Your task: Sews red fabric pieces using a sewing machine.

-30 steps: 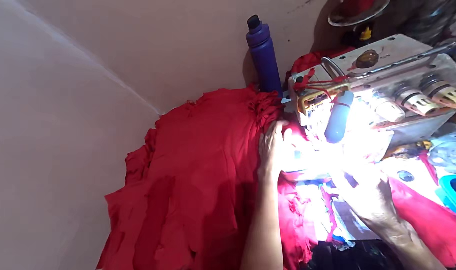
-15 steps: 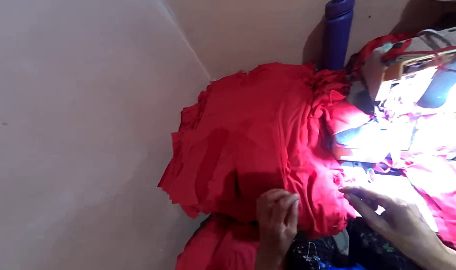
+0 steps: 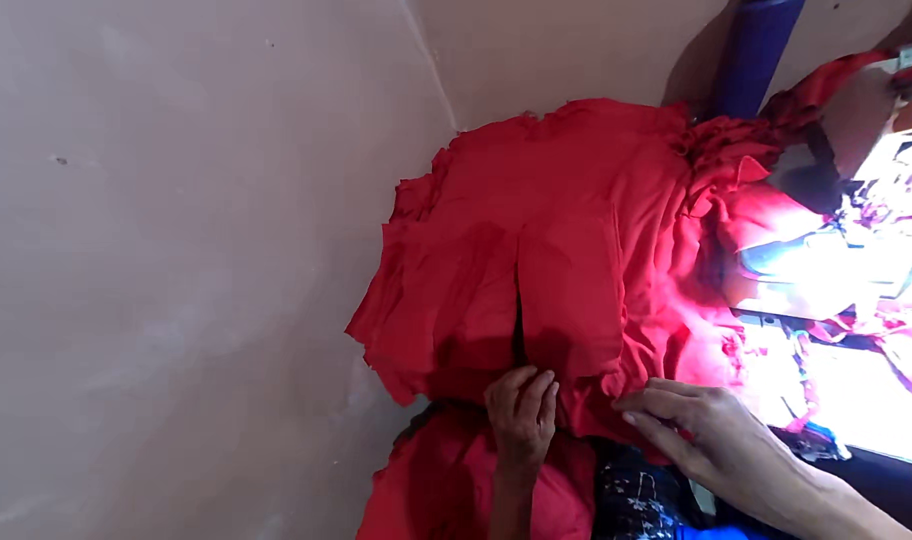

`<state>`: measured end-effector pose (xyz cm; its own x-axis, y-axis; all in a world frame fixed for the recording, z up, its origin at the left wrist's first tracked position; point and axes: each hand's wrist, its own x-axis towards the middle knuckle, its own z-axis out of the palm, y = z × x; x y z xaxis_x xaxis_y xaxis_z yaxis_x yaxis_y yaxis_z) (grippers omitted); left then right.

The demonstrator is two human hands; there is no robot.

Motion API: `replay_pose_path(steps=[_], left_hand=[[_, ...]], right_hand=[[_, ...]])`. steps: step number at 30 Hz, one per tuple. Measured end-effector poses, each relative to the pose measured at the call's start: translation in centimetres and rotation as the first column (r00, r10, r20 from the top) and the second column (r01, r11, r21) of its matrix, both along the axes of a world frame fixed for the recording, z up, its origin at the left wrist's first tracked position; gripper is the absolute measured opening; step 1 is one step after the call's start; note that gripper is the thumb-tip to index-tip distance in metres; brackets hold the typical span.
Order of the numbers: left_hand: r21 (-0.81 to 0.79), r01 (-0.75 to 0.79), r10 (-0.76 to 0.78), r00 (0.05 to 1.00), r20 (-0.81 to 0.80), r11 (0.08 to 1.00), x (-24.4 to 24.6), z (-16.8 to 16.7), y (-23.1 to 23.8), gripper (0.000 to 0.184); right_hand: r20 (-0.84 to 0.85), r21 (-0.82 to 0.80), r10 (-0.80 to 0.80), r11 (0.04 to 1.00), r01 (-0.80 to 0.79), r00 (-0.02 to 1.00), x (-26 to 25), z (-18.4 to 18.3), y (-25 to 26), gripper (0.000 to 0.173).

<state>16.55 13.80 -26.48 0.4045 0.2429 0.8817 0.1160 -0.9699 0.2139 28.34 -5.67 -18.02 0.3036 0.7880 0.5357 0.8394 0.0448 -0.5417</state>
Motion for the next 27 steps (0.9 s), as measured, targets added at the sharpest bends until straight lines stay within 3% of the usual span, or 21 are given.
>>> replay_pose_path(steps=[3,7,10,14,16,17,19,27], left_hand=[[-0.018,0.055,-0.054,0.997,0.051,0.998,0.6,0.9,-0.1,0.013],[-0.057,0.142,-0.138,0.988,0.072,0.988,3.0,6.4,0.6,0.014],[-0.167,0.232,-0.257,0.955,-0.149,0.958,6.0,12.5,2.5,0.022],[-0.36,0.27,-0.416,0.799,-0.434,0.893,12.1,18.1,5.7,0.043],[-0.512,0.231,-0.498,0.722,-0.48,0.828,15.0,17.6,7.2,0.05],[-0.589,0.219,-0.535,0.721,-0.44,0.778,15.5,16.7,7.3,0.042],[-0.635,0.197,-0.488,0.81,-0.323,0.747,15.0,15.2,6.6,0.024],[-0.473,0.066,-0.199,0.951,-0.237,0.878,14.4,14.5,5.8,0.025]], right_hand=[[0.047,-0.01,-0.018,1.0,0.019,0.999,0.5,0.3,0.6,0.031],[-0.053,-0.059,-0.155,0.987,0.152,0.986,1.9,0.9,1.0,0.03],[-0.184,-0.099,-0.22,0.974,0.205,0.958,2.9,1.0,1.7,0.03],[-0.243,-0.107,-0.232,0.971,0.211,0.942,3.2,1.3,3.0,0.032],[-0.255,-0.062,-0.238,0.971,0.23,0.937,3.1,1.5,3.8,0.032],[-0.24,-0.029,-0.253,0.967,0.253,0.937,3.1,1.7,4.2,0.033],[-0.215,0.006,-0.294,0.953,0.302,0.931,3.3,2.3,5.0,0.037],[-0.262,-0.054,-0.364,0.93,0.363,0.894,4.8,2.1,7.7,0.076]])
